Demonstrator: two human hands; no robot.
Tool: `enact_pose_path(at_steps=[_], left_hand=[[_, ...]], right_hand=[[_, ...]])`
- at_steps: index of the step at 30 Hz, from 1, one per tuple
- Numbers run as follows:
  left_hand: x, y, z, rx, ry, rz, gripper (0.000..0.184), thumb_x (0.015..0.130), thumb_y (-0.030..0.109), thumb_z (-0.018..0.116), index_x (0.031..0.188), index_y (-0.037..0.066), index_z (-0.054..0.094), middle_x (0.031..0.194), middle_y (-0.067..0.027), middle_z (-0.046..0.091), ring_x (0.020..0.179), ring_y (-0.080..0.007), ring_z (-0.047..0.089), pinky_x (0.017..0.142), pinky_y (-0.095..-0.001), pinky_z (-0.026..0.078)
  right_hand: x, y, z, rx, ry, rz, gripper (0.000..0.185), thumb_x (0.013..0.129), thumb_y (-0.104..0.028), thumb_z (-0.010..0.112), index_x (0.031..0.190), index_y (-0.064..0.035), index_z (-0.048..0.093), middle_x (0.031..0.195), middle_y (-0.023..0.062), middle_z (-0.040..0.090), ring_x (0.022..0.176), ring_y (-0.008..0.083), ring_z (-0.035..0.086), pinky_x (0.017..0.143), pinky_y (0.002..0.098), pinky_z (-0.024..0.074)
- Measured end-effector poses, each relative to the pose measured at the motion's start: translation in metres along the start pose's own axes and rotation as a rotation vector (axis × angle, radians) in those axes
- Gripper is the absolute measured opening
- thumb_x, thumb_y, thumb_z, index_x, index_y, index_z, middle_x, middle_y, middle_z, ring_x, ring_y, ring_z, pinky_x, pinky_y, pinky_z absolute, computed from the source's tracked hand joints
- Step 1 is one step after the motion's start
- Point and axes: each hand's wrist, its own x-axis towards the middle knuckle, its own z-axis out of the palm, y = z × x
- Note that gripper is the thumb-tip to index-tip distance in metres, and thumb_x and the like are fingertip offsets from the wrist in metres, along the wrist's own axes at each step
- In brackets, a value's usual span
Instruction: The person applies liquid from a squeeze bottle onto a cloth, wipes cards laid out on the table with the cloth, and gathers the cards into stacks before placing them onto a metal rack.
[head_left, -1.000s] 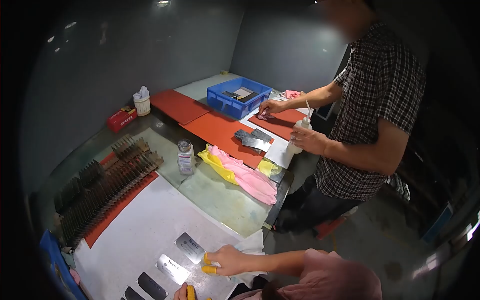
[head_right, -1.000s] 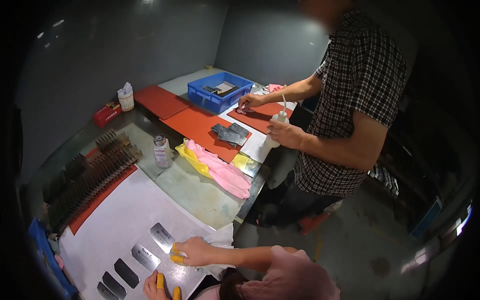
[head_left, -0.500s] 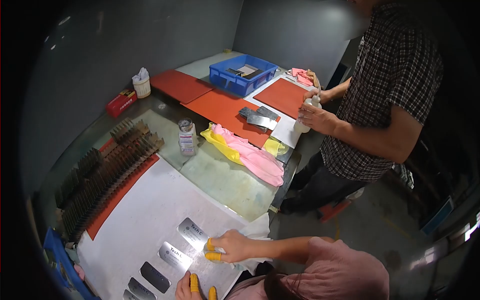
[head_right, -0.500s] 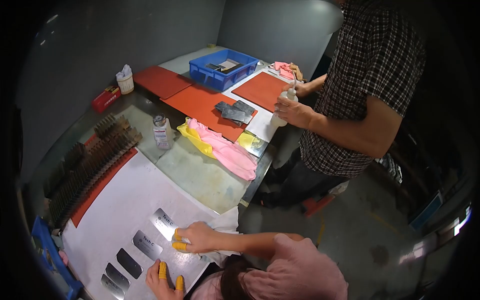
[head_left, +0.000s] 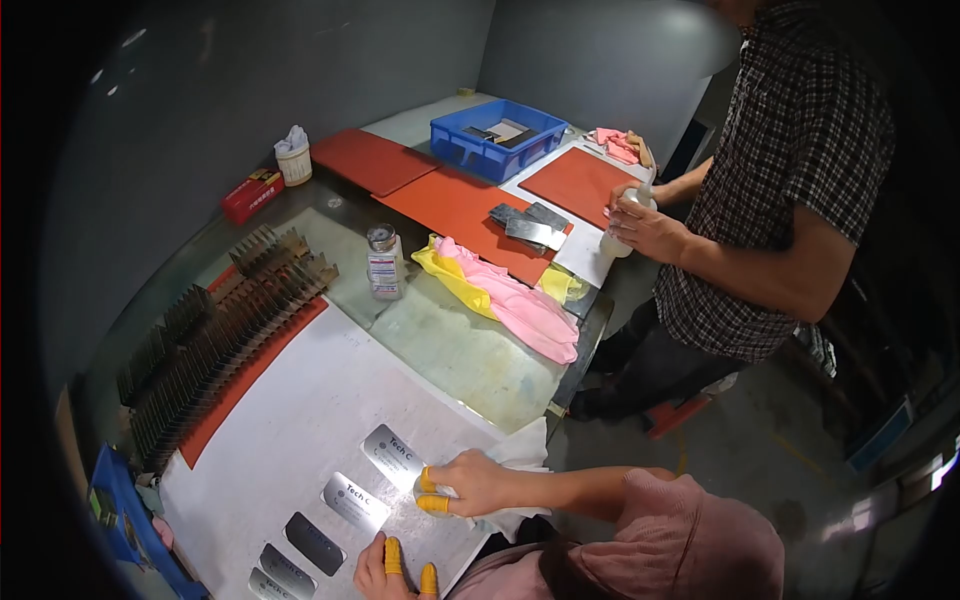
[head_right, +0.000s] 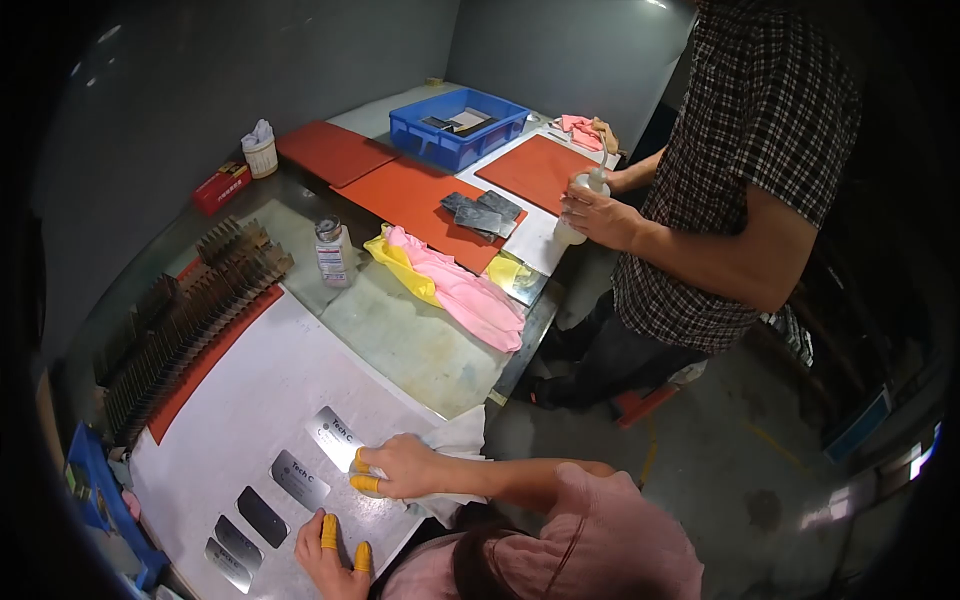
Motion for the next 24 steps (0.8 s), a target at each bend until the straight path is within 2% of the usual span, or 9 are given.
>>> enact_pose_path(at_steps=[15, 17, 21, 24], left_hand=[[0.0008, -0.0009, 0.0002, -0.007, -0.006, -0.007, 0.051, 0.077, 0.023, 0.062, 0.120, 0.001, 0.046, 0.119, -0.0214, 0.046, 0.110, -0.0396, 0.042, 0.094, -0.0463, 0.033], [0.0014, -0.0002, -0.0009, -0.015, -0.015, -0.006, 0.051, 0.077, 0.022, 0.062, 0.120, 0.001, 0.046, 0.119, -0.0221, 0.046, 0.109, -0.0399, 0.042, 0.094, -0.0465, 0.033], [0.0004, -0.0023, 0.0009, -0.010, -0.012, -0.003, 0.051, 0.077, 0.022, 0.062, 0.120, 0.001, 0.046, 0.119, -0.0223, 0.046, 0.109, -0.0403, 0.042, 0.094, -0.0468, 0.033], [0.0000, -0.0036, 0.0024, -0.012, -0.010, 0.001, 0.051, 0.076, 0.022, 0.063, 0.120, 0.001, 0.046, 0.119, -0.0221, 0.046, 0.109, -0.0404, 0.042, 0.093, -0.0470, 0.033]], right_hand=[[0.0014, -0.0017, -0.0018, 0.051, 0.029, -0.018, 0.025, 0.080, -0.034, 0.059, 0.080, -0.0090, 0.054, 0.050, 0.0130, 0.051, 0.049, 0.0340, 0.054, 0.045, 0.0420, 0.0410], [0.0015, -0.0024, -0.0016, 0.033, -0.042, 0.056, 0.029, 0.080, -0.040, 0.055, 0.083, -0.0109, 0.054, 0.057, 0.0154, 0.056, 0.055, 0.0364, 0.056, 0.052, 0.0458, 0.0418], [0.0013, -0.0017, 0.0006, 0.041, -0.051, 0.058, 0.030, 0.080, -0.041, 0.054, 0.083, -0.0112, 0.055, 0.058, 0.0156, 0.056, 0.055, 0.0366, 0.056, 0.052, 0.0462, 0.0417], [0.0007, -0.0003, 0.0019, 0.024, 0.033, -0.022, 0.025, 0.079, -0.033, 0.059, 0.079, -0.0086, 0.054, 0.050, 0.0126, 0.052, 0.049, 0.0339, 0.054, 0.045, 0.0416, 0.0411]])
